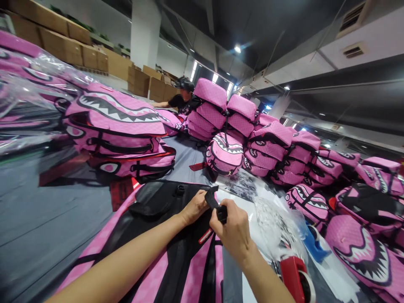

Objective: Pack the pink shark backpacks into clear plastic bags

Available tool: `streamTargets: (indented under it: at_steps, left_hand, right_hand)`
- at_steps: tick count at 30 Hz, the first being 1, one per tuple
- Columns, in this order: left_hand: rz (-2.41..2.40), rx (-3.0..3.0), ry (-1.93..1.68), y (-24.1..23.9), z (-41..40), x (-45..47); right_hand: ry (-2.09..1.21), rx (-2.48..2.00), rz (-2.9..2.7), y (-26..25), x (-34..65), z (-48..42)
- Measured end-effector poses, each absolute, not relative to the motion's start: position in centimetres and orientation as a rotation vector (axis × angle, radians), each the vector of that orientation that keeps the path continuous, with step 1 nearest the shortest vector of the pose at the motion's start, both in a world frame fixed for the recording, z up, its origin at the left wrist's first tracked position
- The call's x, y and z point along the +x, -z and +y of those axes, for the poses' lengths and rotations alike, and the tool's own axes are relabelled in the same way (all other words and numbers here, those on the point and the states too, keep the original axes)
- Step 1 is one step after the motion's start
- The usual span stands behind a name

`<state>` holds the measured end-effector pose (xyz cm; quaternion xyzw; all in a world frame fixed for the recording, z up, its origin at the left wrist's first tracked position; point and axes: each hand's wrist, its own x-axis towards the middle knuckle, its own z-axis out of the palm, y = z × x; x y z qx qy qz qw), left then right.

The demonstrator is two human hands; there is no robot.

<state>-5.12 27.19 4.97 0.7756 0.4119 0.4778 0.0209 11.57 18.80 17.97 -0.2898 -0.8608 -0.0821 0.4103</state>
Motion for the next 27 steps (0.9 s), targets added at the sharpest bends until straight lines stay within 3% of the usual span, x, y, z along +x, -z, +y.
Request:
streamTargets:
  at_steps: [4,9,12,16,20,27]
  left_hand:
    - [1.390,2.342,-1.554,-6.3,25.1,-5.0]
    - [1.426,2.071,-1.742,-11.3,22.3,-4.8]
    - [1.276,1.916,-1.592,-13.4,22.3,-5.2]
    - [1.256,1.812,-1.467,-12.2,20.3,-5.5]
    - [1.166,1.600,-1.319,-10.2,15.0,-5.0]
    - [0.899,0.697,-1.079,-8.2,6.4,-3.4]
  right_hand:
    - [-0.033,-0.892,-2.101,-18.6,13.0,20.5]
    - [-0.358,-0.836,-2.219,-20.8,13.2,23.1]
    - [-0.647,-0.764,-2.270,-22.2,12.6,25.0]
    - [-1.004,-0.752,-2.243,-22.8,11.6,27.9]
    - [-0.988,-0.736,-2.171,-21.3,9.0,30.5]
    - [-0.610,-0.848,-2.382,-16.8,3.7,34.0]
